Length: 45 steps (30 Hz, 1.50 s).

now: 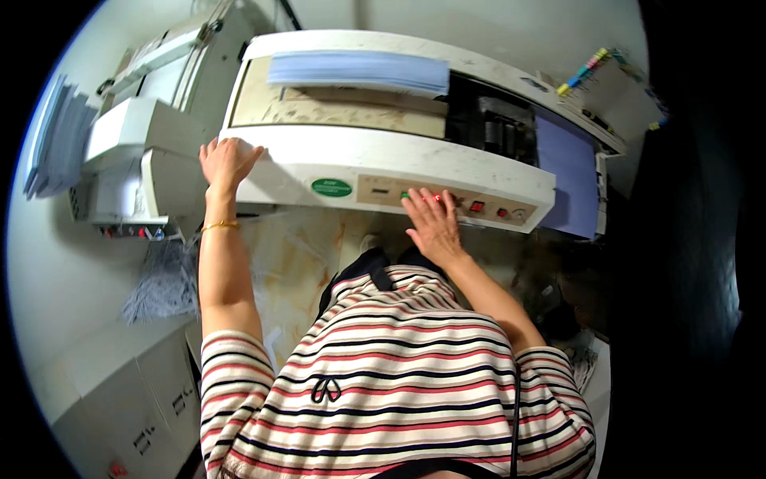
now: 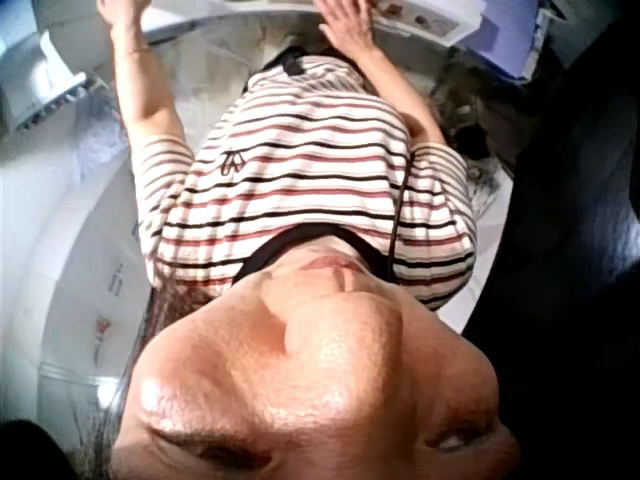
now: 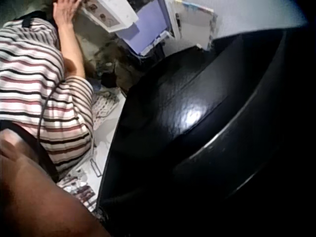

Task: The person loads sheets of paper into a paper processing machine, adjusts internal components, and retrieves processed sheets. They repeat the loading and adjustment steps several times while handling stacks of paper.

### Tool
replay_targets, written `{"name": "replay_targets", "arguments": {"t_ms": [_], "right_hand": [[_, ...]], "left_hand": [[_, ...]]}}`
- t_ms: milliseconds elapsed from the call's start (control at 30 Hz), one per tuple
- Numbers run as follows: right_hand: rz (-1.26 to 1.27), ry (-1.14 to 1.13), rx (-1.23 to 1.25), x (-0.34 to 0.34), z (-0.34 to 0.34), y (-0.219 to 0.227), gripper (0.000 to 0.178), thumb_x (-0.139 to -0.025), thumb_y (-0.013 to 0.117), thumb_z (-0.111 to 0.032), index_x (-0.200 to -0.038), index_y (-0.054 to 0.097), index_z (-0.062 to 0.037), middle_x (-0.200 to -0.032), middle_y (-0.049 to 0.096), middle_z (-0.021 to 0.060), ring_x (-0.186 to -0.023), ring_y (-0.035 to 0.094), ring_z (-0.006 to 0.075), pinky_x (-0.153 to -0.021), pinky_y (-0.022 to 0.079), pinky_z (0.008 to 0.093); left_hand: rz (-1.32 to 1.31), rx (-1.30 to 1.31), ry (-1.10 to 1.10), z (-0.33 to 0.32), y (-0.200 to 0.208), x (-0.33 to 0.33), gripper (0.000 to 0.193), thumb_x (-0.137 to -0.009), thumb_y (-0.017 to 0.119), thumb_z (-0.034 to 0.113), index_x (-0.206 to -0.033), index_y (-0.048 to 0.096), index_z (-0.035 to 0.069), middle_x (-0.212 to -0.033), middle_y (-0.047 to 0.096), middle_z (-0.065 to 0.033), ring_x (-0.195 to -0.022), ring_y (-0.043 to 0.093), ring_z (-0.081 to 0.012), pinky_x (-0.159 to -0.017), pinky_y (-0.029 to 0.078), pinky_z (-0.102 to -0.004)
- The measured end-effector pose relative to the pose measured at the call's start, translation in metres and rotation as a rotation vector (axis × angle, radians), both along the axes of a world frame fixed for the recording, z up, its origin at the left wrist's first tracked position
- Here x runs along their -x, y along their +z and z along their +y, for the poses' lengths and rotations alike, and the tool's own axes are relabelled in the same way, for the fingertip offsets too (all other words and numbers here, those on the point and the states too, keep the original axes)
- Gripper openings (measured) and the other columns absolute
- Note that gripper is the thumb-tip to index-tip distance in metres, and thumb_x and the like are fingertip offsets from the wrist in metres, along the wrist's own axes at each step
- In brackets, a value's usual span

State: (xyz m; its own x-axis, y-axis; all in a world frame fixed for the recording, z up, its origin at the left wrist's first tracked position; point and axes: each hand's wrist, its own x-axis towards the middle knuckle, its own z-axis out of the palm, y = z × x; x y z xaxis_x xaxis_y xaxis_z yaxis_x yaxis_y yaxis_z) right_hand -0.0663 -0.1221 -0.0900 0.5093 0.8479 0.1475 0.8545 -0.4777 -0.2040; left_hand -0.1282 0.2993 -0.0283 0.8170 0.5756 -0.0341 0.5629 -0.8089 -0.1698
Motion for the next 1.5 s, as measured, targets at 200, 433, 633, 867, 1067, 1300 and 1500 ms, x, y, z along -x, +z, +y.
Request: {"name": "replay_targets", "arguments": {"t_ms": [200,433,633,867,1067,1300,1500], "right_hand": [[-0.176,-0.011,0.053,0.003,0.002,-0.010,0.069,-0.075,0.067,-0.018,-0.137,0.039,-0.0093,-0.145,0.032,0.0062,-0.134,0.029,0.0250,-0.111,0.017,0.0546],[0.495,-0.107,-0.498,-0.006,0.017,0.064,0.029,-0.076,0.069,-0.007,-0.102,0.057,-0.0057,-0.104,0.054,0.0106,-0.098,0.053,0.0255,-0.088,0.042,0.0372],[1.414,0.813,-1.186,0.017,0.027,0.269,0.014,-0.089,0.064,-0.018,-0.088,0.059,-0.0050,-0.087,0.058,0.0047,-0.082,0.053,0.0138,-0.074,0.043,0.0252],[1.174,1.183,-1.248,0.033,0.046,0.327,0.012,-0.088,0.064,-0.019,-0.087,0.060,-0.0082,-0.087,0.056,0.0042,-0.082,0.051,0.0141,-0.074,0.043,0.0273],[1.089,1.185,-1.314,0.039,0.038,0.328,0.009,-0.088,0.064,-0.020,-0.086,0.062,-0.0109,-0.087,0.055,0.0038,-0.081,0.049,0.0143,-0.075,0.042,0.0291],[1.038,1.166,-1.348,0.046,0.024,0.325,0.007,-0.087,0.064,-0.021,-0.085,0.063,-0.0141,-0.087,0.054,0.0033,-0.080,0.047,0.0146,-0.075,0.042,0.0312],[1.001,1.175,-1.349,0.044,0.017,0.327,0.005,-0.087,0.064,-0.022,-0.084,0.065,-0.0168,-0.087,0.053,0.0028,-0.079,0.046,0.0148,-0.075,0.042,0.0330]], "left_hand": [[0.048,-0.078,-0.034,-0.008,-0.005,-0.003,0.073,-0.074,0.059,0.067,-0.104,0.067,0.000,-0.116,0.060,-0.0206,-0.123,0.043,-0.0349,-0.107,0.024,-0.0463],[0.064,-0.038,-0.029,-0.012,-0.005,-0.013,0.074,-0.076,0.058,0.065,-0.109,0.065,-0.001,-0.133,0.046,-0.0232,-0.131,0.032,-0.0405,-0.108,0.023,-0.0488],[0.071,0.021,0.013,-0.023,-0.006,-0.019,0.078,-0.077,0.058,0.065,-0.118,0.058,-0.002,-0.132,0.049,-0.0215,-0.131,0.032,-0.0421,-0.108,0.023,-0.0488],[0.034,-0.024,0.021,-0.011,-0.015,-0.002,0.083,-0.075,0.056,0.068,-0.121,0.056,0.000,-0.131,0.049,-0.0228,-0.129,0.034,-0.0444,-0.107,0.026,-0.0507],[0.004,-0.020,0.044,-0.008,-0.021,-0.001,0.082,-0.076,0.057,0.067,-0.122,0.054,-0.001,-0.133,0.047,-0.0226,-0.129,0.033,-0.0446,-0.107,0.026,-0.0509],[-0.014,-0.012,0.060,-0.005,-0.023,0.000,0.081,-0.076,0.058,0.066,-0.121,0.054,0.000,-0.133,0.046,-0.0231,-0.129,0.033,-0.0451,-0.107,0.026,-0.0513],[-0.010,-0.018,0.041,-0.011,-0.019,-0.001,0.080,-0.075,0.059,0.066,-0.121,0.055,0.001,-0.133,0.047,-0.0229,-0.129,0.033,-0.0461,-0.107,0.026,-0.0516]]}}
